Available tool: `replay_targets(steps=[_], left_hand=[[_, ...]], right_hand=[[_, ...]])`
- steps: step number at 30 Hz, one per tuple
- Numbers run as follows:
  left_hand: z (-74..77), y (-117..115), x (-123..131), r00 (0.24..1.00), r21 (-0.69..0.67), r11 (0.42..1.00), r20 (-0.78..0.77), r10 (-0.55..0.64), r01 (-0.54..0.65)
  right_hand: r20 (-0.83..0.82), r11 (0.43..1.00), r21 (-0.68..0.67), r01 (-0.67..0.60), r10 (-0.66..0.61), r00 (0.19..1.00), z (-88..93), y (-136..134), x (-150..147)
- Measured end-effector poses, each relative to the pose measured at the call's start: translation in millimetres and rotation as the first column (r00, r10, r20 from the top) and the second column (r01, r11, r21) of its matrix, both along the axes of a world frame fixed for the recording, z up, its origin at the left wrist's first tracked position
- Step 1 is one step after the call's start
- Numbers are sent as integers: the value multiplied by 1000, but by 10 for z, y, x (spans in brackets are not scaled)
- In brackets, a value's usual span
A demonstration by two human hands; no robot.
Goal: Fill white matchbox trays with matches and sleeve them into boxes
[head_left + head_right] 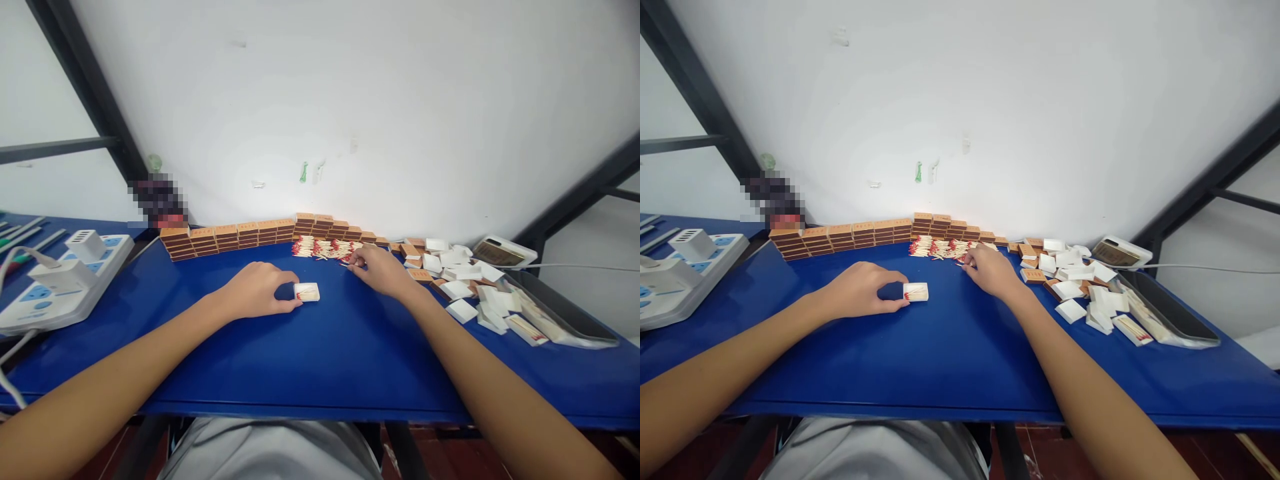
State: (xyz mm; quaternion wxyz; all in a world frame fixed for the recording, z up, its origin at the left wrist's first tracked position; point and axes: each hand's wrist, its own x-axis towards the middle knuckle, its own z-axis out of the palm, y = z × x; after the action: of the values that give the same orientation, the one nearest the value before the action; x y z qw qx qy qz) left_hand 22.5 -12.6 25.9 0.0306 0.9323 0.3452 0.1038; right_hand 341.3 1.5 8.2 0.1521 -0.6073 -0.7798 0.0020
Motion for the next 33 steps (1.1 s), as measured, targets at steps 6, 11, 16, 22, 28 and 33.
replay_targets(steps=[6, 11, 16, 22, 28, 33], left_hand=[[27, -8, -3, 1000, 11, 1000, -13, 5, -4], [25, -10, 0, 1000, 8, 1000, -16, 7, -7], [17, 0, -8, 1000, 15, 1000, -11, 3, -3], [22, -1, -11, 1000, 8, 1000, -12, 1, -1], [24, -6, -9, 1000, 7, 1000, -10, -5, 5], [27, -4, -5, 1000, 11, 1000, -8, -5, 5]], right_hand=[[49, 999, -41, 35, -33, 998, -53, 43, 17], [28, 999, -8, 36, -36, 999, -70, 48, 30], [23, 999, 23, 36, -37, 999, -77, 58, 45], [60, 1000, 8, 21, -21, 998, -75, 69, 45], [42, 1000, -1, -10, 10, 999, -96, 80, 68], [-11, 997, -14, -78, 78, 997, -102, 84, 54]])
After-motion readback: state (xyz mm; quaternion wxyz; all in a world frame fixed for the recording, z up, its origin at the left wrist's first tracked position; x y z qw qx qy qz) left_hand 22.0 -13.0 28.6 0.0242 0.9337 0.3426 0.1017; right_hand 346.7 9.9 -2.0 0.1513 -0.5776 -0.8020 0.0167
